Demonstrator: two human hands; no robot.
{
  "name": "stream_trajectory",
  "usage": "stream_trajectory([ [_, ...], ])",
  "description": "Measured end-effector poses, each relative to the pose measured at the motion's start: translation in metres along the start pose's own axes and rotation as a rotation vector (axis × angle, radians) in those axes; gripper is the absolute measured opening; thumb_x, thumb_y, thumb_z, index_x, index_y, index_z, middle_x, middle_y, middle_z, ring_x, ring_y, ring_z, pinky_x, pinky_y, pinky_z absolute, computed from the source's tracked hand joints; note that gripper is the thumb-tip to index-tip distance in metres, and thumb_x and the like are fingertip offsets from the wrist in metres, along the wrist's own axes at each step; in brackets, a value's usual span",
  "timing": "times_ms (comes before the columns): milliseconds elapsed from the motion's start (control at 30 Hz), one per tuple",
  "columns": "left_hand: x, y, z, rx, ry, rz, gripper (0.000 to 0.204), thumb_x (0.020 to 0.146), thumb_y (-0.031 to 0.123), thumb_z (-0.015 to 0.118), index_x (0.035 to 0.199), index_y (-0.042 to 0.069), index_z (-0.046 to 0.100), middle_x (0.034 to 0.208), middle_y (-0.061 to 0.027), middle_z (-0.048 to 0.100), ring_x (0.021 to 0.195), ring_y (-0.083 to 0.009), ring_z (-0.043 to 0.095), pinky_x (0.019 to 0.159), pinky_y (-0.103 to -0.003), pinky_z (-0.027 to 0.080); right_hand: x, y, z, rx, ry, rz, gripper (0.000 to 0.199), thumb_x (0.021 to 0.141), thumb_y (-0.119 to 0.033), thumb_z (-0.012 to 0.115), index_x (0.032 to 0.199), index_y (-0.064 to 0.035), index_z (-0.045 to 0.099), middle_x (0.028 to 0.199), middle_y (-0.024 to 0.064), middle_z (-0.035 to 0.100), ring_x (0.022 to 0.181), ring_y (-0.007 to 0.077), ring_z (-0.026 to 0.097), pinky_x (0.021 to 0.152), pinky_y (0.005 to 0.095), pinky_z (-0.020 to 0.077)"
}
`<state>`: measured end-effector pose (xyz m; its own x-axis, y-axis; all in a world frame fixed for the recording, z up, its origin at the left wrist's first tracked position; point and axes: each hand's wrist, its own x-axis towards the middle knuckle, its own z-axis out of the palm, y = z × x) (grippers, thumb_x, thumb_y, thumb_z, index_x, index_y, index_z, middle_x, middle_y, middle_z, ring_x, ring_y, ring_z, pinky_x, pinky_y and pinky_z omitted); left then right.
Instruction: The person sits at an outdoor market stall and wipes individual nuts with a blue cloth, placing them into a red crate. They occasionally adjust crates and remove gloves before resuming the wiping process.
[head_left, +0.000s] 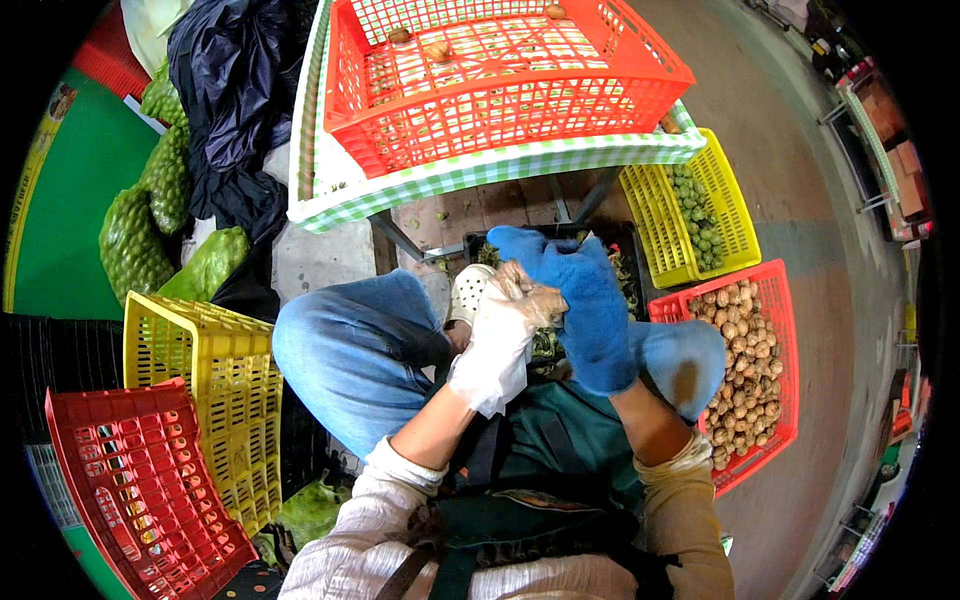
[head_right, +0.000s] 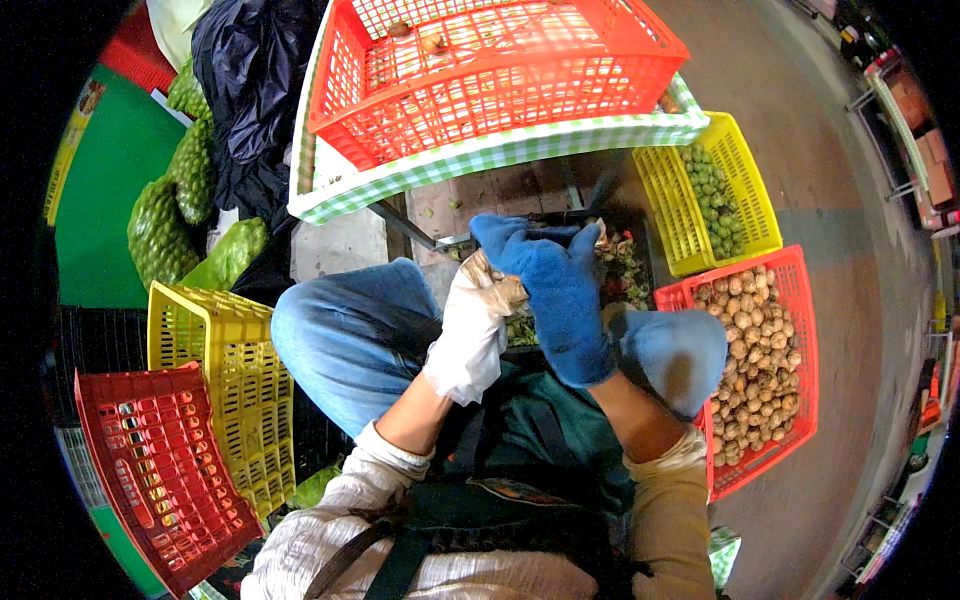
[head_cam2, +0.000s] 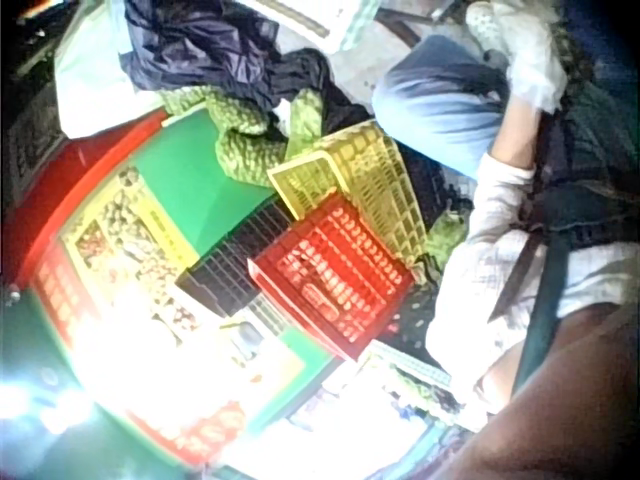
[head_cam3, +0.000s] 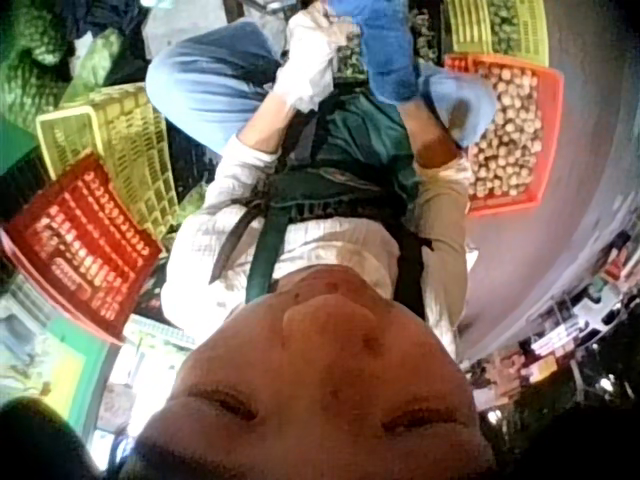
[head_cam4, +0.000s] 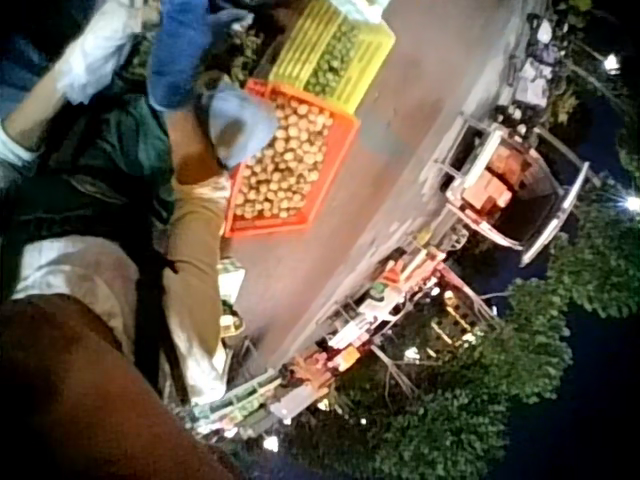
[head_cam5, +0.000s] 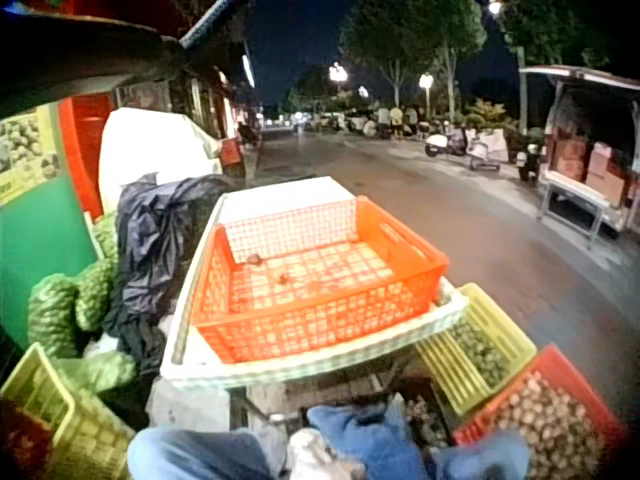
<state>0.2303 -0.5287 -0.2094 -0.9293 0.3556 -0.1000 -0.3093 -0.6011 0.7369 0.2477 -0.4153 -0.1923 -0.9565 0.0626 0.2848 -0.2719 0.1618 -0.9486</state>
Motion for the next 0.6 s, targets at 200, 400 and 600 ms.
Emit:
stream_trajectory([
  [200,-0.018,0.005,0.024,-0.001,0.079,-0.165,0.017,0.086,0.012,0.066,0.095,0.003,0.055,0.078,-0.0035,0.059,0.064,-0.0121,0.056,0.058,-0.025,0.047,-0.002,-0.026,-0.016,-0.025,0.015,-0.046,0.033,0.08,-0.018,0.062,0.108,-0.0018,0.054,0.103,0.0109,0.059,0.101,0.0235,0.056,0.097,0.0376,0.0358],
  [400,-0.02,0.021,0.035,-0.158,-0.129,-0.294,0.037,0.089,0.046,0.059,0.092,0.01,0.053,0.072,0.0041,0.049,0.061,-0.0044,0.044,0.052,-0.019,0.035,0.009,-0.045,-0.033,0.013,-0.155,-0.003,0.041,0.076,-0.023,0.068,0.109,-0.0024,0.054,0.1,0.0129,0.059,0.096,0.0253,0.058,0.088,0.0356,0.0442],
  [600,-0.002,0.0,0.025,-0.092,0.032,-0.42,0.051,0.085,0.061,0.053,0.081,0.01,0.049,0.067,0.0042,0.044,0.058,-0.0078,0.045,0.055,-0.023,0.039,-0.005,-0.001,-0.013,0.089,-0.034,0.108,0.021,0.091,-0.011,0.049,0.109,-0.0008,0.055,0.096,0.0099,0.058,0.087,0.0191,0.055,0.08,0.0328,0.0452],
])
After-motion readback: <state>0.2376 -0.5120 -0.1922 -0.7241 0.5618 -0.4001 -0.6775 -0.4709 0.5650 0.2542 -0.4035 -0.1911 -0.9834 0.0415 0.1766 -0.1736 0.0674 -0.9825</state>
